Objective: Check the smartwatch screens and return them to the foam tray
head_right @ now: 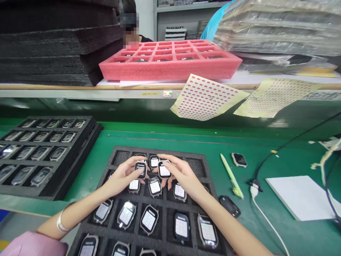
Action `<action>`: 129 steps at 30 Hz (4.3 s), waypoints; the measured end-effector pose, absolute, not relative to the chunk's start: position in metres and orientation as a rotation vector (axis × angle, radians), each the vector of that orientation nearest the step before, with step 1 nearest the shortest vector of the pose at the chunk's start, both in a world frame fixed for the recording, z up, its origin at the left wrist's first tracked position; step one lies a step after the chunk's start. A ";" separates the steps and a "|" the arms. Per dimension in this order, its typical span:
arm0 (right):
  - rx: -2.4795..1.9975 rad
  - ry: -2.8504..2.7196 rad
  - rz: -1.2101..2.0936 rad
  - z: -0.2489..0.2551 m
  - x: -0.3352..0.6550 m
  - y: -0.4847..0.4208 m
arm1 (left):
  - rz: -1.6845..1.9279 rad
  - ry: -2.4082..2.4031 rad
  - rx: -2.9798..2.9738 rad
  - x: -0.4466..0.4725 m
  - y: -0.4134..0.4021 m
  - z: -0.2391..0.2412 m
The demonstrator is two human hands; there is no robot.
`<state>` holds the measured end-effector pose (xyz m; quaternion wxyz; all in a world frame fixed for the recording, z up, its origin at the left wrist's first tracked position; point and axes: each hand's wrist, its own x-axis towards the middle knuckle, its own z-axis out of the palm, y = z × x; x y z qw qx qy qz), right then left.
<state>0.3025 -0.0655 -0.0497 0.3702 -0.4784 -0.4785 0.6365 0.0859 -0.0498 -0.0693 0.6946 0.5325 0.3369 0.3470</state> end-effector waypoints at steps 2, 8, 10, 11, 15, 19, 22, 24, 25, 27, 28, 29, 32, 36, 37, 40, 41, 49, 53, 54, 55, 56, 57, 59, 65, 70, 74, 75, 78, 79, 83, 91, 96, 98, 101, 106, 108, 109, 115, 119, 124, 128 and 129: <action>-1.226 -1.236 1.629 -0.050 0.303 -0.065 | 0.775 0.762 1.186 0.086 -0.050 -0.070; -1.236 -1.238 1.625 -0.050 0.302 -0.066 | 0.771 0.784 1.150 0.086 -0.050 -0.071; -1.236 -1.240 1.621 -0.049 0.302 -0.066 | 0.772 0.779 1.157 0.086 -0.050 -0.070; -1.237 -1.242 1.619 -0.049 0.302 -0.066 | 0.770 0.774 1.160 0.086 -0.050 -0.070; -1.239 -1.244 1.622 -0.048 0.302 -0.066 | 0.767 0.767 1.174 0.085 -0.050 -0.068; -1.242 -1.234 1.631 -0.049 0.302 -0.065 | 0.765 0.765 1.196 0.085 -0.050 -0.069; -1.238 -1.227 1.633 -0.048 0.302 -0.065 | 0.788 0.820 1.276 0.084 -0.049 -0.072; -1.230 -1.226 1.631 -0.048 0.302 -0.066 | 0.828 0.877 1.377 0.084 -0.048 -0.074; -1.226 -1.227 1.629 -0.048 0.302 -0.066 | 0.846 0.900 1.426 0.083 -0.048 -0.074; -1.219 -1.233 1.622 -0.049 0.302 -0.066 | 0.857 0.942 1.501 0.082 -0.047 -0.074; -1.217 -1.237 1.618 -0.049 0.302 -0.066 | 0.848 0.959 1.533 0.082 -0.047 -0.074; -1.215 -1.239 1.616 -0.049 0.302 -0.066 | 0.840 0.973 1.567 0.081 -0.047 -0.073; -1.212 -1.243 1.617 -0.049 0.302 -0.066 | 0.830 0.994 1.655 0.081 -0.047 -0.071; -1.202 -1.244 1.620 -0.050 0.302 -0.066 | 0.868 1.040 1.635 0.080 -0.047 -0.071; -1.200 -1.245 1.619 -0.050 0.302 -0.065 | 0.872 1.047 1.626 0.080 -0.047 -0.072; -1.201 -1.246 1.615 -0.051 0.302 -0.065 | 0.868 1.030 1.623 0.080 -0.047 -0.074; -1.199 -1.248 1.616 -0.051 0.302 -0.065 | 0.865 1.021 1.626 0.080 -0.047 -0.074; -1.193 -1.251 1.609 -0.050 0.302 -0.066 | 0.875 1.020 1.676 0.079 -0.048 -0.072; -1.194 -1.243 1.610 -0.050 0.302 -0.066 | 0.870 1.044 1.647 0.079 -0.048 -0.072; -1.192 -1.243 1.612 -0.051 0.302 -0.066 | 0.866 1.045 1.645 0.080 -0.048 -0.072; -1.191 -1.244 1.614 -0.051 0.302 -0.066 | 0.867 1.042 1.645 0.080 -0.048 -0.072; -1.191 -1.246 1.616 -0.051 0.302 -0.066 | 0.870 1.037 1.647 0.080 -0.048 -0.072; -1.193 -1.249 1.617 -0.051 0.302 -0.066 | 0.875 1.033 1.651 0.080 -0.048 -0.072; -1.199 -1.253 1.615 -0.051 0.302 -0.066 | 0.884 1.030 1.665 0.080 -0.048 -0.071; -1.211 -1.247 1.610 -0.049 0.302 -0.066 | 0.856 1.038 1.701 0.080 -0.048 -0.071; -1.217 -1.244 1.616 -0.049 0.301 -0.066 | 0.874 1.017 1.724 0.080 -0.049 -0.072; -1.220 -1.240 1.613 -0.049 0.301 -0.066 | 0.893 1.021 1.734 0.078 -0.048 -0.071; -1.223 -1.236 1.614 -0.049 0.301 -0.066 | 0.903 1.031 1.726 0.078 -0.048 -0.071; -1.229 -1.230 1.623 -0.049 0.302 -0.066 | 0.935 1.067 1.679 0.078 -0.048 -0.072; -1.231 -1.230 1.627 -0.049 0.302 -0.066 | 0.938 1.071 1.664 0.078 -0.048 -0.072; -1.243 -1.228 1.617 -0.048 0.301 -0.066 | 0.934 1.068 1.638 0.079 -0.048 -0.072; -1.234 -1.216 1.623 -0.048 0.301 -0.067 | 0.892 1.099 1.649 0.079 -0.046 -0.072; -1.242 -1.222 1.626 -0.048 0.301 -0.066 | 0.881 1.090 1.652 0.079 -0.047 -0.075; -1.243 -1.226 1.622 -0.048 0.302 -0.066 | 0.879 1.082 1.662 0.079 -0.047 -0.074; -1.235 -1.229 1.616 -0.049 0.301 -0.066 | 0.862 1.078 1.674 0.079 -0.047 -0.072; -1.236 -1.222 1.607 -0.049 0.301 -0.067 | 0.875 1.084 1.672 0.080 -0.046 -0.073; -1.245 -1.228 1.612 -0.049 0.301 -0.066 | 0.883 1.080 1.668 0.080 -0.046 -0.073; -1.246 -1.231 1.615 -0.050 0.302 -0.066 | 0.877 1.078 1.668 0.080 -0.046 -0.072; -1.235 -1.226 1.621 -0.049 0.302 -0.065 | 0.852 1.068 1.692 0.080 -0.048 -0.068; -1.245 -1.221 1.616 -0.048 0.301 -0.066 | 0.896 1.084 1.685 0.080 -0.048 -0.069; -1.250 -1.232 1.616 -0.048 0.301 -0.066 | 0.879 1.091 1.684 0.080 -0.047 -0.069; -1.250 -1.233 1.615 -0.047 0.301 -0.066 | 0.868 1.093 1.694 0.079 -0.046 -0.069; -1.250 -1.230 1.615 -0.047 0.301 -0.066 | 0.879 1.088 1.689 0.079 -0.047 -0.070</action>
